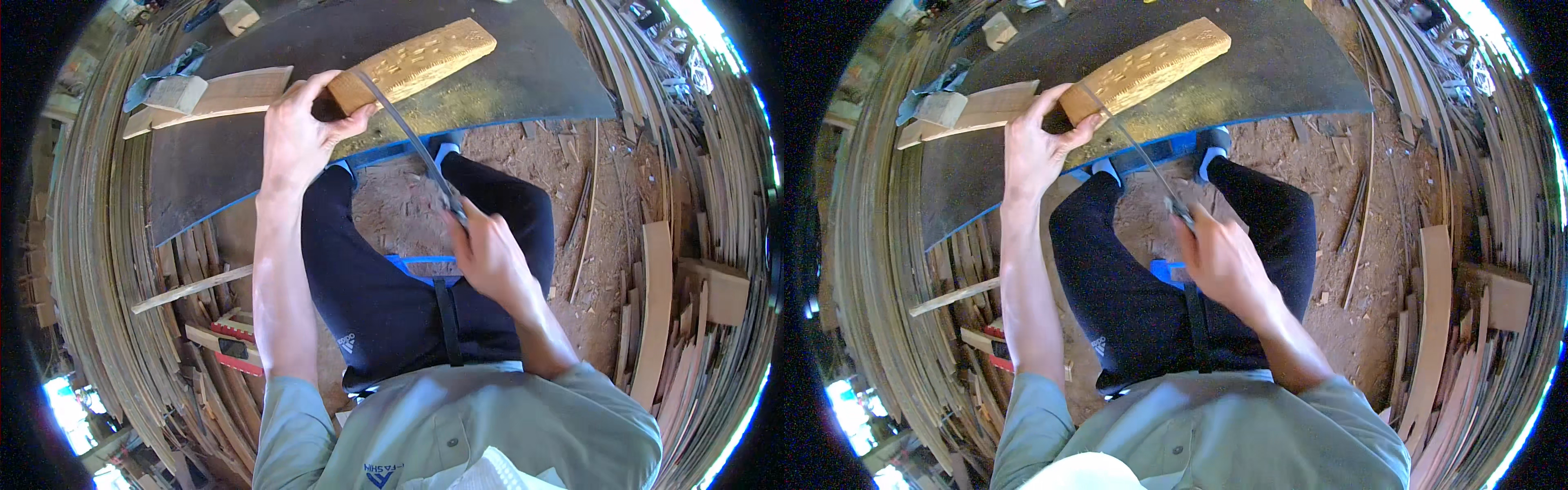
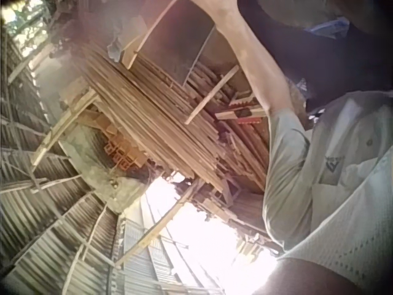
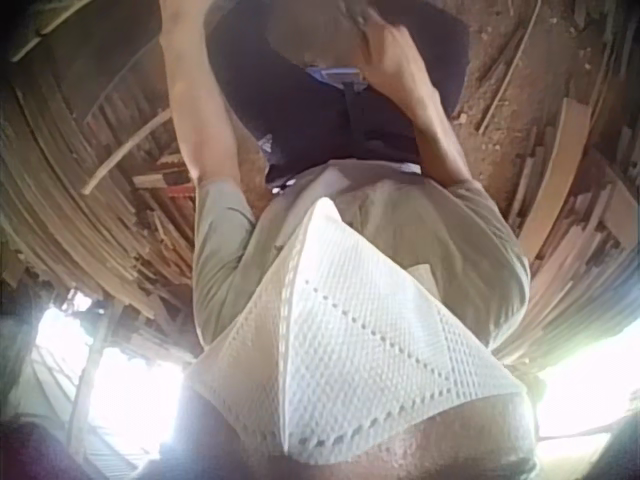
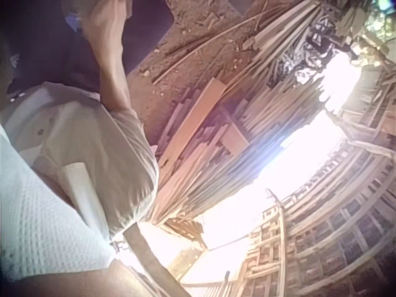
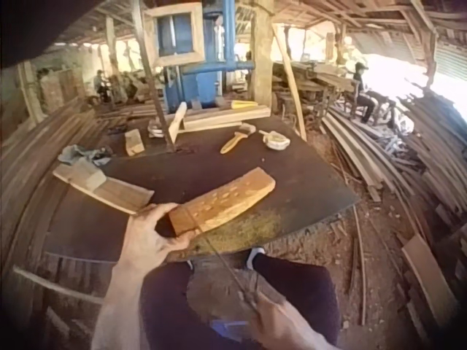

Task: Sawing a piece of wood with a hand saw.

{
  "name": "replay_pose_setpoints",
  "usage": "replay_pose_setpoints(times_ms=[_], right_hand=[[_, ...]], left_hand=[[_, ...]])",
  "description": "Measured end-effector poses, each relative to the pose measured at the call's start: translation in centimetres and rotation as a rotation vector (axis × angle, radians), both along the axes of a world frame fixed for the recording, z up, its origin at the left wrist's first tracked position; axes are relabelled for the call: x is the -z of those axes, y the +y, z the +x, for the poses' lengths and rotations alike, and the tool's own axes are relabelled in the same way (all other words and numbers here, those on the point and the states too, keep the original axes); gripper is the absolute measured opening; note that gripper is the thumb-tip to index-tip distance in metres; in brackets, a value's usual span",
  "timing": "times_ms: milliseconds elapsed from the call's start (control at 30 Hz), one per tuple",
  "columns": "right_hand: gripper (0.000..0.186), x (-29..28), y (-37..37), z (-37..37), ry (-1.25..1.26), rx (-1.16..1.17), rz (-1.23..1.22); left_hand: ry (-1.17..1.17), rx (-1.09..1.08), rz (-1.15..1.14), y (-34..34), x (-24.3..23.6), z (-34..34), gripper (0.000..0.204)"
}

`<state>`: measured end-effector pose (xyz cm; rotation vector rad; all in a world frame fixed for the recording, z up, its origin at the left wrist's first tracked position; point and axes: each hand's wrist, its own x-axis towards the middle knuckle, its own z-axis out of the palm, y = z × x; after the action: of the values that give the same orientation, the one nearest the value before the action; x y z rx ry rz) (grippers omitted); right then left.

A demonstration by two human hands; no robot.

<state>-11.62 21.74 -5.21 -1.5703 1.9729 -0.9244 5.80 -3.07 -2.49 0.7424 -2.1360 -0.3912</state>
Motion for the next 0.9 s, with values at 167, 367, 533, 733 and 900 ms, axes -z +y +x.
replay_pose_setpoints(times_ms=[167, 367, 533, 733, 900], right_hand=[[0.025, -1.2, 0.9, -1.0, -0.109, 0.073, -0.13], [0.031, -2.9, -7.0, -0.9, 0.047, -0.009, -0.128], [0.028, -2.8, -9.0, -0.9, -0.038, -0.056, -0.148], [0.034, -2.8, -9.4, -0.8, -0.023, -0.078, -0.159], [0.033, -2.5, -10.0, -0.6, -0.015, -0.085, -0.17]], left_hand=[[-0.01, -0.037, 0.041, 0.3, -1.0, -0.9, 0.057], [-0.016, -0.057, -0.029, 0.2, 0.3, -0.5, 0.059], [0.03, -0.026, 0.101, 0.8, -0.6, -0.5, 0.059], [0.005, -0.044, 0.09, 0.8, -0.7, -0.4, 0.061], [0.004, -0.056, 0.128, 0.7, -0.2, -0.4, 0.061]])
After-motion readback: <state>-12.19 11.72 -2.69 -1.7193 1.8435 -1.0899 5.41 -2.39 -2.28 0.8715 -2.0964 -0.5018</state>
